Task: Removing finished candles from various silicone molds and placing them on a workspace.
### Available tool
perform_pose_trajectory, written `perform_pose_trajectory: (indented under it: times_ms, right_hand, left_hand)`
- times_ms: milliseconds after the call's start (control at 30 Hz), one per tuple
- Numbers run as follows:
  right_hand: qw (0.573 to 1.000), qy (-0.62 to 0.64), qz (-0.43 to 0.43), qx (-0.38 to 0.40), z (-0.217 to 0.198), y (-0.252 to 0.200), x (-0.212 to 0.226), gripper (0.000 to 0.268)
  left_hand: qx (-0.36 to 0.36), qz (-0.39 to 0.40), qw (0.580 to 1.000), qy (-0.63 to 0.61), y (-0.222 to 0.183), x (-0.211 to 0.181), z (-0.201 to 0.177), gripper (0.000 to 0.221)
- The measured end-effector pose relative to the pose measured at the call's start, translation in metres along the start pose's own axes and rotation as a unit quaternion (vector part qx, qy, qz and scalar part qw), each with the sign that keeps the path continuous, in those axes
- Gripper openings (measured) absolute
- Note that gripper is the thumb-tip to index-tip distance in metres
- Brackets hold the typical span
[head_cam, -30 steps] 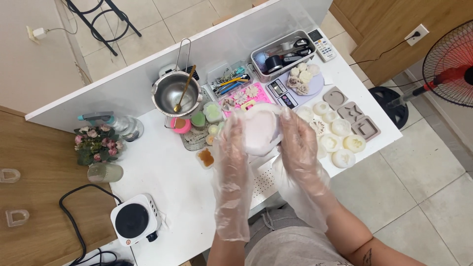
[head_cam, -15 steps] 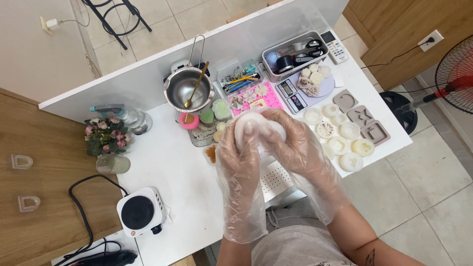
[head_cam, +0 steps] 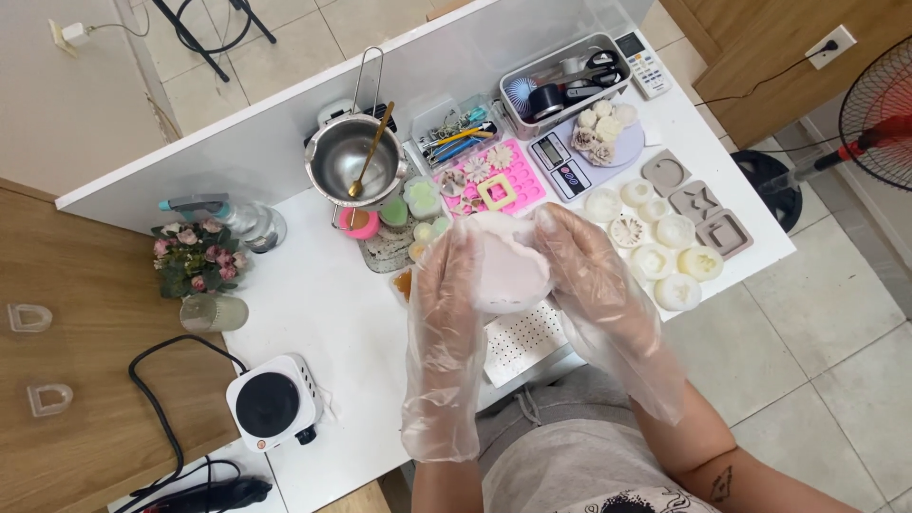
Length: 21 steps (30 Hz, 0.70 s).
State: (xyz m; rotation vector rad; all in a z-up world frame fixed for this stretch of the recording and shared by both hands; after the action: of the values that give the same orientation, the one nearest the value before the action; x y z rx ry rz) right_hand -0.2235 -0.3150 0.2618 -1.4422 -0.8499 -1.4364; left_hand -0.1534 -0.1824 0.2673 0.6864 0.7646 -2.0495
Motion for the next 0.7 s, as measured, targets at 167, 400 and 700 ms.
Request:
perform_pose_trajectory:
  times_ms: [167, 400, 700]
  right_hand:
    - [0.974, 0.066, 0.161, -0.143, 0.020, -0.020, 0.042, 0.039]
    - [0.985, 0.099, 0.073, -0.122, 0.029, -0.025, 0.054, 0.044]
    - [0.978, -0.143, -0.085, -0.124, 0.011, -0.042, 0.074, 0.046]
  left_hand:
    - [-0.057, -0.047, 0.991, -0.115, -0.010, 0.007, -0.001, 0.042]
    - [0.072, -0.115, 0.931, -0.339, 0.026, 0.063, -0.023, 0.045]
    - [0.055, -0.030, 0.974, -0.219, 0.023, 0.045, -0.014, 0.048]
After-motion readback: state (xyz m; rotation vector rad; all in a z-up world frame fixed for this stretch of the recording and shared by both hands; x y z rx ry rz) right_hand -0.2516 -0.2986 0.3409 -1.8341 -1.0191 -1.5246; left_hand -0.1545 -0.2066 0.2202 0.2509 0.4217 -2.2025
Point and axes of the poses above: each hand's wrist, its own y-axis towards the middle knuckle, its own z-axis out of the palm, x = y × z, the point moved 10 cm from there along y, towards the middle knuckle, and after that the axes turned 13 degrees about -y, right-handed, at the moved point
